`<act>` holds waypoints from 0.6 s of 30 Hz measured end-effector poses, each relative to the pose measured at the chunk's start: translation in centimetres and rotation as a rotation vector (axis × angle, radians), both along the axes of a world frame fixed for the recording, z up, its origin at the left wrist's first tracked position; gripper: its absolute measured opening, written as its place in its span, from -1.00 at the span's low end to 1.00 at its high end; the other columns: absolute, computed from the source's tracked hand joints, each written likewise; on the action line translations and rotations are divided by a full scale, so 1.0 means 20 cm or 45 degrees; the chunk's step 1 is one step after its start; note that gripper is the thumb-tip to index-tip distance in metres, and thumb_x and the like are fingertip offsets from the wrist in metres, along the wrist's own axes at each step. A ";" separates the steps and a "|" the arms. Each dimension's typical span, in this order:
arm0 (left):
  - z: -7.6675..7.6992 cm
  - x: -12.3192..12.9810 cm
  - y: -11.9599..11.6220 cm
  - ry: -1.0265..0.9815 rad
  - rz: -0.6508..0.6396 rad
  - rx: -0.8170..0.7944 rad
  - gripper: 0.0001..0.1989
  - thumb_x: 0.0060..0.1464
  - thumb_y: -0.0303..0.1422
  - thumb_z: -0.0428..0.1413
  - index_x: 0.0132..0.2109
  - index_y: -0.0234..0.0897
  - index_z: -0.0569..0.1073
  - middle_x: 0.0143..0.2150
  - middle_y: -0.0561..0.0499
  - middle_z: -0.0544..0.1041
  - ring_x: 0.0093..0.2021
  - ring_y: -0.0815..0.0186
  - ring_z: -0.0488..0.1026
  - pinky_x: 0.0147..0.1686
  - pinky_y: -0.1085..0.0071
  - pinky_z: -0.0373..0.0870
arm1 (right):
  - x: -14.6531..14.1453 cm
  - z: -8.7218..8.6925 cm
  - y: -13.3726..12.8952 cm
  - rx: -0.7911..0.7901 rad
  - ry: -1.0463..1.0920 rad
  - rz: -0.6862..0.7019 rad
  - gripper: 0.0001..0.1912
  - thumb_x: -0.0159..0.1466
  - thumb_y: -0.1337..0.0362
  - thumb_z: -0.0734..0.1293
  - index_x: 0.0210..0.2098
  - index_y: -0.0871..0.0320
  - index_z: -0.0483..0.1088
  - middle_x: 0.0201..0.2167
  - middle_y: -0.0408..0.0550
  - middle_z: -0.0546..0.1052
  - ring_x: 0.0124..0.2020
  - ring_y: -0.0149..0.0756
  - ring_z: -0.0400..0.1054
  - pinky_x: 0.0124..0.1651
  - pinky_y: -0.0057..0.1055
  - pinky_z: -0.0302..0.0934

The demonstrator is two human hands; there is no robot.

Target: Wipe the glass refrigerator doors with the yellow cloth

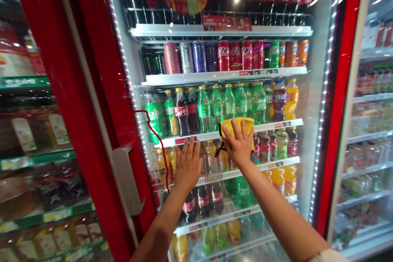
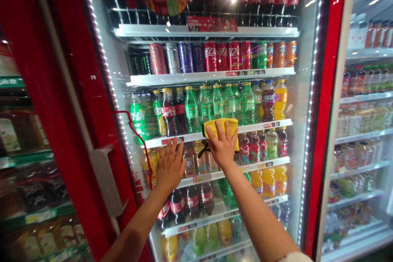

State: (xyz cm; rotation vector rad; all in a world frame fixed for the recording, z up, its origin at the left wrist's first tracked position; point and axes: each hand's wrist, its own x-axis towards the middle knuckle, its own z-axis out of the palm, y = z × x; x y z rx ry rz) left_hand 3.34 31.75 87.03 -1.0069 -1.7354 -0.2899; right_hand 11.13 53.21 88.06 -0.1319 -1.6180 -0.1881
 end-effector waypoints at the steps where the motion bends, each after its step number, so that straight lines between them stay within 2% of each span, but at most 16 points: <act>1: -0.01 0.01 0.02 0.002 -0.004 0.001 -0.20 0.30 -0.38 0.07 0.53 -0.24 -0.15 0.51 -0.22 0.05 0.53 0.04 -0.07 0.48 -0.13 -0.20 | 0.01 -0.04 0.00 -0.019 -0.001 0.000 -0.32 0.37 0.26 0.31 0.43 -0.19 0.10 0.48 0.01 0.13 0.53 0.12 -0.22 0.37 0.49 -0.22; 3: -0.03 0.01 0.05 0.012 -0.018 -0.010 -0.22 0.30 -0.39 0.06 0.53 -0.24 -0.11 0.51 -0.20 0.09 0.52 0.07 -0.06 0.48 -0.11 -0.23 | 0.02 -0.10 -0.01 0.029 -0.073 0.013 -0.35 0.38 0.28 0.30 0.41 -0.17 0.14 0.48 0.01 0.14 0.53 0.08 -0.21 0.39 0.42 -0.17; 4: -0.03 0.02 0.07 0.019 -0.030 -0.019 -0.24 0.30 -0.39 0.06 0.52 -0.23 -0.09 0.50 -0.19 0.10 0.52 0.08 -0.06 0.49 -0.10 -0.24 | 0.02 -0.10 -0.02 0.084 -0.123 0.020 -0.37 0.38 0.28 0.29 0.40 -0.19 0.17 0.46 -0.03 0.18 0.53 0.05 -0.19 0.41 0.39 -0.18; 8: 0.01 0.04 0.15 0.033 -0.056 -0.028 -0.30 0.29 -0.39 0.06 0.49 -0.26 0.03 0.49 -0.20 0.13 0.53 0.09 -0.07 0.49 -0.09 -0.33 | 0.02 0.03 0.03 0.227 -0.209 0.022 -0.43 0.39 0.30 0.28 0.34 -0.26 0.24 0.39 -0.15 0.32 0.51 -0.05 -0.12 0.46 0.28 -0.23; 11: 0.02 0.06 0.19 0.036 -0.043 0.001 -0.32 0.29 -0.38 0.07 0.48 -0.28 0.07 0.50 -0.20 0.13 0.53 0.09 -0.08 0.49 -0.08 -0.37 | 0.03 0.09 0.10 0.093 -0.087 0.014 -0.39 0.39 0.32 0.25 0.39 -0.20 0.19 0.40 -0.08 0.30 0.51 0.00 -0.11 0.43 0.33 -0.18; 13: 0.00 0.07 0.20 0.049 -0.038 0.013 -0.32 0.29 -0.38 0.06 0.48 -0.29 0.06 0.49 -0.20 0.13 0.53 0.10 -0.09 0.50 -0.06 -0.37 | 0.03 0.05 0.13 -0.033 0.019 0.017 -0.35 0.39 0.33 0.22 0.43 -0.16 0.12 0.41 0.00 0.27 0.51 0.06 -0.13 0.39 0.41 -0.15; 15: -0.02 0.07 0.21 0.070 -0.033 0.024 -0.32 0.30 -0.39 0.05 0.49 -0.30 0.05 0.49 -0.20 0.14 0.54 0.11 -0.13 0.50 -0.05 -0.36 | 0.03 -0.04 0.11 -0.099 0.076 0.028 -0.33 0.39 0.35 0.20 0.45 -0.15 0.07 0.42 0.05 0.26 0.52 0.10 -0.17 0.36 0.47 -0.15; 18: -0.07 0.07 0.21 0.112 -0.022 0.044 -0.32 0.30 -0.39 0.04 0.49 -0.32 0.05 0.49 -0.20 0.15 0.55 0.13 -0.19 0.50 -0.02 -0.34 | 0.01 -0.20 0.06 0.057 -0.058 0.081 -0.32 0.39 0.37 0.21 0.43 -0.22 0.08 0.37 -0.01 0.34 0.52 0.06 -0.18 0.37 0.44 -0.14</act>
